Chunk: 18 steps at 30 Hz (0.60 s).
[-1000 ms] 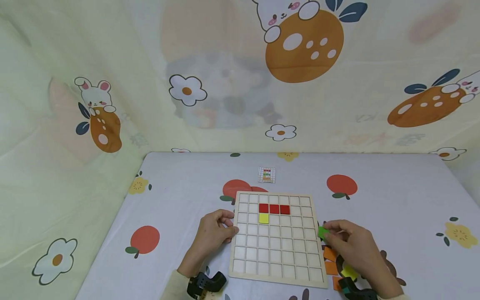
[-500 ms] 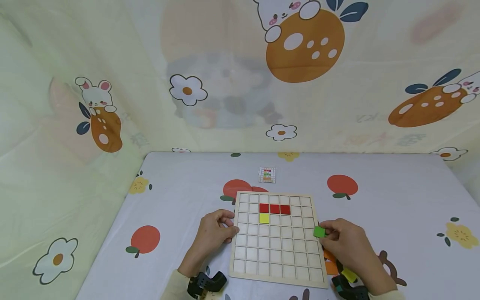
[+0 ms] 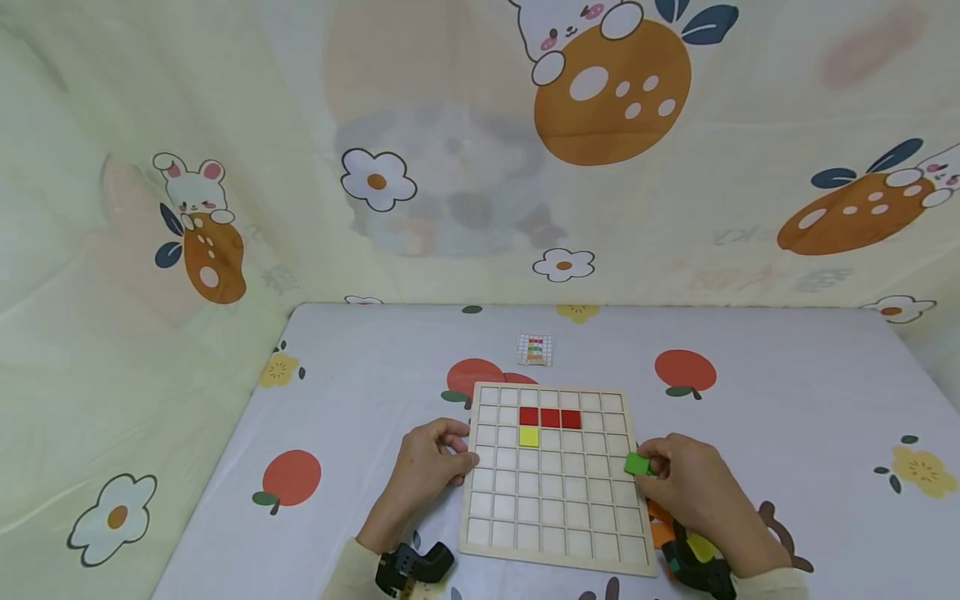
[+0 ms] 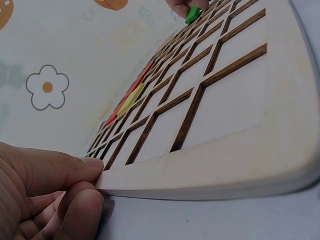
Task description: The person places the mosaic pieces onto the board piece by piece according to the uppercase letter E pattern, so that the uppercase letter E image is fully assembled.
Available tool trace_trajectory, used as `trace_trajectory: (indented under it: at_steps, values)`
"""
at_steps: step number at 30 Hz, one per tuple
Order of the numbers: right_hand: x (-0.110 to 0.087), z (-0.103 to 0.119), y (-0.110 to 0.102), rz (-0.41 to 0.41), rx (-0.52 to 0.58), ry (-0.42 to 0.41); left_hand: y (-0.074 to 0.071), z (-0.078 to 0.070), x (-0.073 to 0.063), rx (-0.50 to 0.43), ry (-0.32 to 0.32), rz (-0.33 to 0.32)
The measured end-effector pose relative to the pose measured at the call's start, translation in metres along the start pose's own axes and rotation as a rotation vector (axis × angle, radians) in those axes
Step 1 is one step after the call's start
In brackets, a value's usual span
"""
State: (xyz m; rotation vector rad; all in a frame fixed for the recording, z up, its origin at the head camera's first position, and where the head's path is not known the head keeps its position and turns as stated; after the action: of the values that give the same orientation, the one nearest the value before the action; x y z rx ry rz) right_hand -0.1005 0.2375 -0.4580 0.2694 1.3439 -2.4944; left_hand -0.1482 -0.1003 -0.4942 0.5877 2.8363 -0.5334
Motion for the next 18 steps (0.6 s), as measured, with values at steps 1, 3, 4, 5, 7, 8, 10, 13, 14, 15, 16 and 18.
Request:
trace_trajectory:
  at_steps: [1,3,4,5,7,8,10,13,14,15,16,18]
  values:
    - [0.0,0.001,0.0,0.001,0.01,-0.009,0.0,0.0,0.0,0.0,-0.002,0.001]
    - [0.0,0.002,0.001,-0.003,0.023,-0.04,0.0,0.0,0.0,0.001,-0.004,0.0]
    - [0.001,0.004,0.002,-0.006,0.03,-0.054,-0.001,0.001,0.0,0.003,-0.004,-0.002]
    - [0.001,0.006,0.002,-0.009,0.042,-0.074,-0.001,0.001,0.0,0.003,-0.004,-0.003]
    - [0.002,0.012,0.004,-0.01,0.063,-0.103,-0.001,0.001,0.0,0.003,-0.006,-0.005]
    - [0.004,0.015,0.006,-0.012,0.069,-0.116,-0.001,0.002,0.0,0.003,-0.006,-0.006]
    - [0.007,0.022,0.009,-0.021,0.079,-0.146,0.0,0.002,0.0,0.004,-0.009,-0.006]
    - [0.013,0.031,0.016,-0.028,0.087,-0.195,0.0,0.001,0.0,0.003,-0.011,-0.007]
    - [0.016,0.034,0.018,-0.027,0.089,-0.209,0.0,0.001,0.0,0.001,-0.013,-0.007]
    - [0.018,0.037,0.02,-0.027,0.092,-0.224,0.0,0.001,0.0,0.001,-0.013,-0.007]
    - [0.02,0.039,0.022,-0.027,0.093,-0.235,0.0,0.001,0.0,-0.001,-0.014,-0.006]
    - [0.023,0.044,0.026,-0.023,0.099,-0.246,0.0,0.0,0.0,0.0,-0.018,-0.006]
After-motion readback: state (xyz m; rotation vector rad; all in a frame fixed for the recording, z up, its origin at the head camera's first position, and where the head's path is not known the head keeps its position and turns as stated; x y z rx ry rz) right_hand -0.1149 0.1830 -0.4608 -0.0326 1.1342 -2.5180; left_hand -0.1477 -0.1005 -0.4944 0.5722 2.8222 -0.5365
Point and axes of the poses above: each hand's wrist, its own x-axis towards the middle knuckle, its own y-axis out of the palm, z = x × y, the point moved 1 cm from there along x, towards the middle knuckle, and after that the axes turned 13 degrees about z, right-handed, at the moved point
